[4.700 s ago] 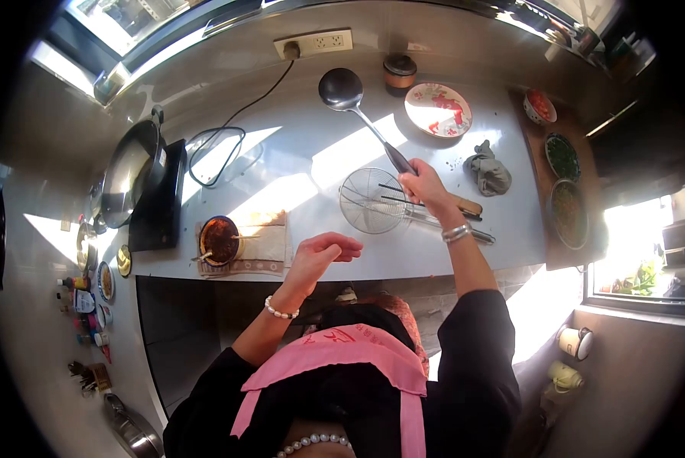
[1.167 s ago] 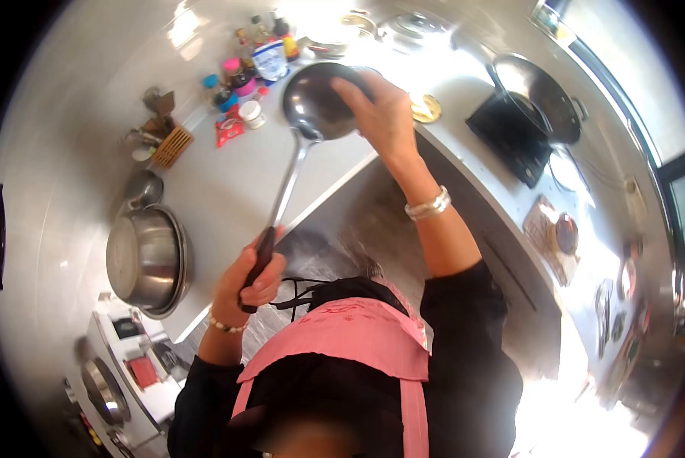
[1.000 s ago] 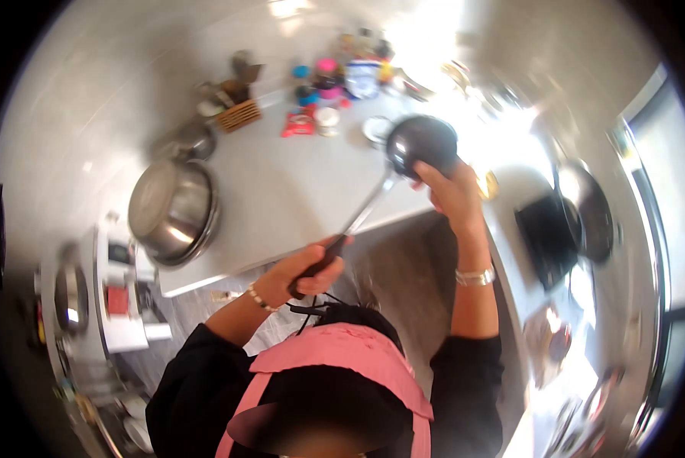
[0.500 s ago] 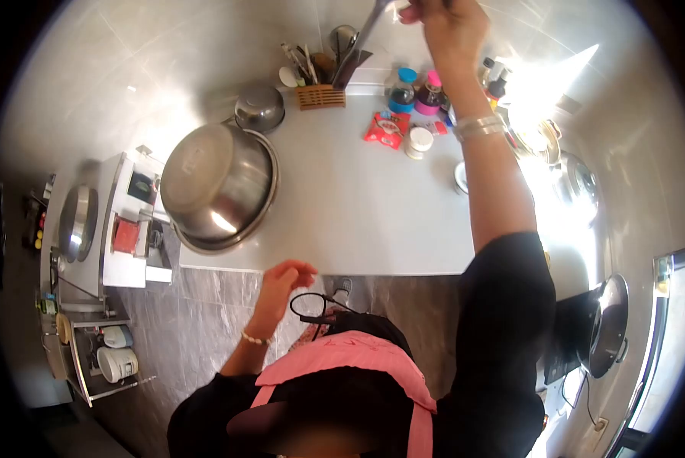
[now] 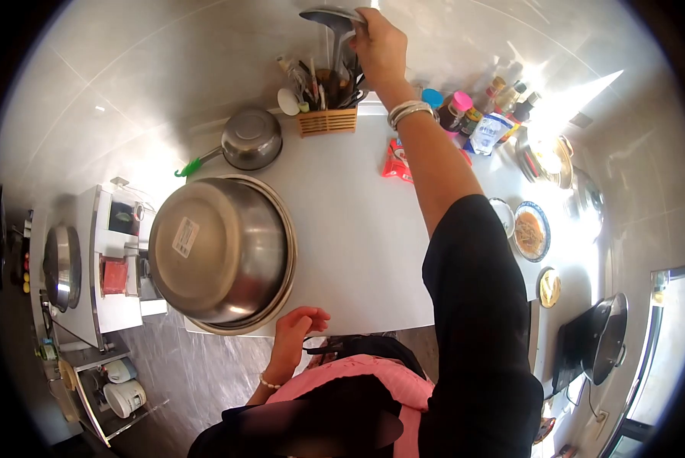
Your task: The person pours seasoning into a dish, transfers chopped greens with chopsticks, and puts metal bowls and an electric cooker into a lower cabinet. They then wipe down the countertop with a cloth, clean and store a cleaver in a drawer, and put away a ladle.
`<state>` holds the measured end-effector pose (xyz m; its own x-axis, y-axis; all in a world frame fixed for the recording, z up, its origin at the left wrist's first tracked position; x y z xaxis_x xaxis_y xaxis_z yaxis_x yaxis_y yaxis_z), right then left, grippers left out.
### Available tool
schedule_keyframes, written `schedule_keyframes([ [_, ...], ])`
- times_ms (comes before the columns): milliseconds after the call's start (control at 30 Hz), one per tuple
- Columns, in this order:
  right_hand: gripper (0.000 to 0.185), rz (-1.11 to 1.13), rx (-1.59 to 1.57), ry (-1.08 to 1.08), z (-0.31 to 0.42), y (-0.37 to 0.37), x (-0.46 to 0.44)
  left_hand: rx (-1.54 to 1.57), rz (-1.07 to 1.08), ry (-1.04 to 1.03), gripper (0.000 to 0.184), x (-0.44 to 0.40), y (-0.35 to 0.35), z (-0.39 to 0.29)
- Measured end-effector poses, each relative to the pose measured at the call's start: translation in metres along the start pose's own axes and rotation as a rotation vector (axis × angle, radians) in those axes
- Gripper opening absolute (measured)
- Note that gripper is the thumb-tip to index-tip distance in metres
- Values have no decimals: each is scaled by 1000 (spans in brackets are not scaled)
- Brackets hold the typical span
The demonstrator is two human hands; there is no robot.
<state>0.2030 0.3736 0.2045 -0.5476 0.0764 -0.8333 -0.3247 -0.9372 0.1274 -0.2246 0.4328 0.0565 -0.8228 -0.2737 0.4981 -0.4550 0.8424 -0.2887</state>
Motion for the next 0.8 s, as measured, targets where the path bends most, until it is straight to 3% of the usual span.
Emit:
schedule_keyframes([
  [67,13,31,-14,-122,-1,-4,12,0,7,5,21,-6,5,1],
  [200,11,146,211,10,15,-3,7,-18,23,28,21,-18,8,5],
  [300,18,290,687,245,-5,-25,-8,-55,55,25,22,-24,7,4],
  [400,29,377,749,242,-1,-40,-2,-66,85,20,23,-30,2,5],
  [500,18,542,719,228,0,-48,26,-53,98,19,21,-33,-1,6],
  [633,30,597,585,-162,8,-49,49,-101,81,15,21,-34,-5,-2],
  [800,19,549,376,-39,9,-50,69,-184,28,-7,24,-25,4,-1],
])
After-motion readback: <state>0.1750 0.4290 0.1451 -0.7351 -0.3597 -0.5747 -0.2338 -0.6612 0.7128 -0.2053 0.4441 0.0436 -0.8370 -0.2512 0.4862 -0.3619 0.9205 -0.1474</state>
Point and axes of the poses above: each hand's wrist, its own x-axis away from the middle knuckle, its own y-axis out of the back of the hand, z = x × y, the point moved 1 cm from there along -x, towards the middle knuckle, and after that the axes turned 9 degrees about -z, right-handed, at the moved point
